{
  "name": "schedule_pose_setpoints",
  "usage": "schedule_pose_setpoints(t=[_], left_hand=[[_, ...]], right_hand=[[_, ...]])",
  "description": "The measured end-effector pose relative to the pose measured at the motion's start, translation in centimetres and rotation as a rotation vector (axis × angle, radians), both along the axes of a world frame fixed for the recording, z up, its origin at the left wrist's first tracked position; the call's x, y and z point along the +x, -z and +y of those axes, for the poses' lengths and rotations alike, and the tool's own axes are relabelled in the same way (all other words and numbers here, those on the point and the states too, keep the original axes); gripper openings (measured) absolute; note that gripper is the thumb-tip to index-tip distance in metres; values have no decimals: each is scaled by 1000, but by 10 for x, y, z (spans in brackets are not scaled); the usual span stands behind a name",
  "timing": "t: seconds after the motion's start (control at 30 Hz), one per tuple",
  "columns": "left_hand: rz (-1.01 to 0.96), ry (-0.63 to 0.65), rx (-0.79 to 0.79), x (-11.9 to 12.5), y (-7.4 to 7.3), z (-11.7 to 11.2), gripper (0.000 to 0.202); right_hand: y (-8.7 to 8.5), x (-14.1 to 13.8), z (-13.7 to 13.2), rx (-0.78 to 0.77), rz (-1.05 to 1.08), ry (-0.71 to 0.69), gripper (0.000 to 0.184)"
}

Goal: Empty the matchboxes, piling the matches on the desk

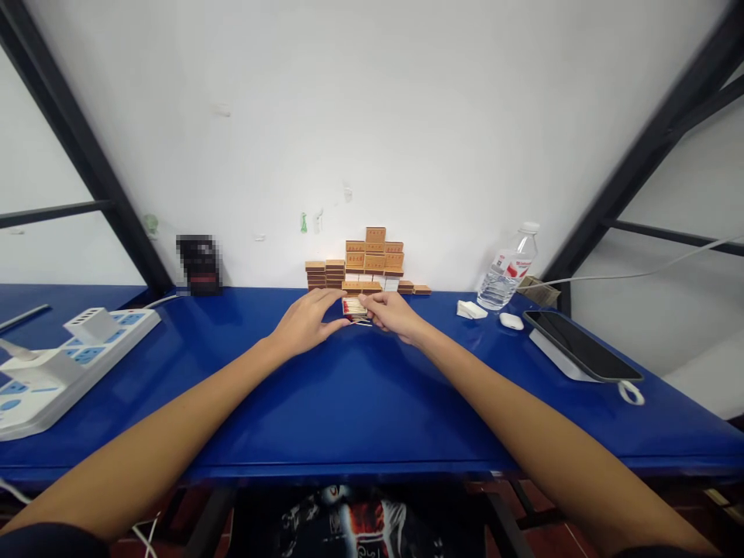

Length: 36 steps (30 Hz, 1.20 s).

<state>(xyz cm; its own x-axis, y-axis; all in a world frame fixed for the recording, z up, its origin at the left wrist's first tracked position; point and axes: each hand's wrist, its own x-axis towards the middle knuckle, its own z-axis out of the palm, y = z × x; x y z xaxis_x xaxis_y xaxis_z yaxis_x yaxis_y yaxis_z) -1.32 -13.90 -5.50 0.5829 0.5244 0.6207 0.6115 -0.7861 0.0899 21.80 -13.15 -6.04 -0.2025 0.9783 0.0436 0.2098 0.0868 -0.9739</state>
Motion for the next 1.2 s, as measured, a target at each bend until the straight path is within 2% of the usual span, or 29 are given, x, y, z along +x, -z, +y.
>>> schedule_pose_setpoints(t=[0.17,0.27,0.4,0.5,0.6,0.8,0.93,1.07,1.13,1.2], left_hand=[[-11,-83,-23,4,0,-4,31],[80,-105,-102,6,5,-2,39],[191,-64,-175,6,11,1,44],[199,-78,-155,6,10,0,42],[185,-63,-98,8,8,-3,31],[159,24,-52,13,9,-6,16],[114,57,-113,11,0,-10,29],[237,149,-285,10,-14,-20,57],[288,175,-342,12,-17,-25,62],[302,174,-371,13,-18,-26,59]], right_hand=[[5,8,9,126,-54,66,47],[11,10,15,228,-127,43,43],[18,12,21,400,-272,53,35],[18,13,21,557,-397,86,24],[17,14,18,694,-498,103,17],[11,19,14,895,-609,72,16],[8,23,13,1000,-705,47,20],[5,27,13,1057,-770,75,25],[2,31,14,1052,-782,119,25],[-2,38,17,1029,-774,179,25]])
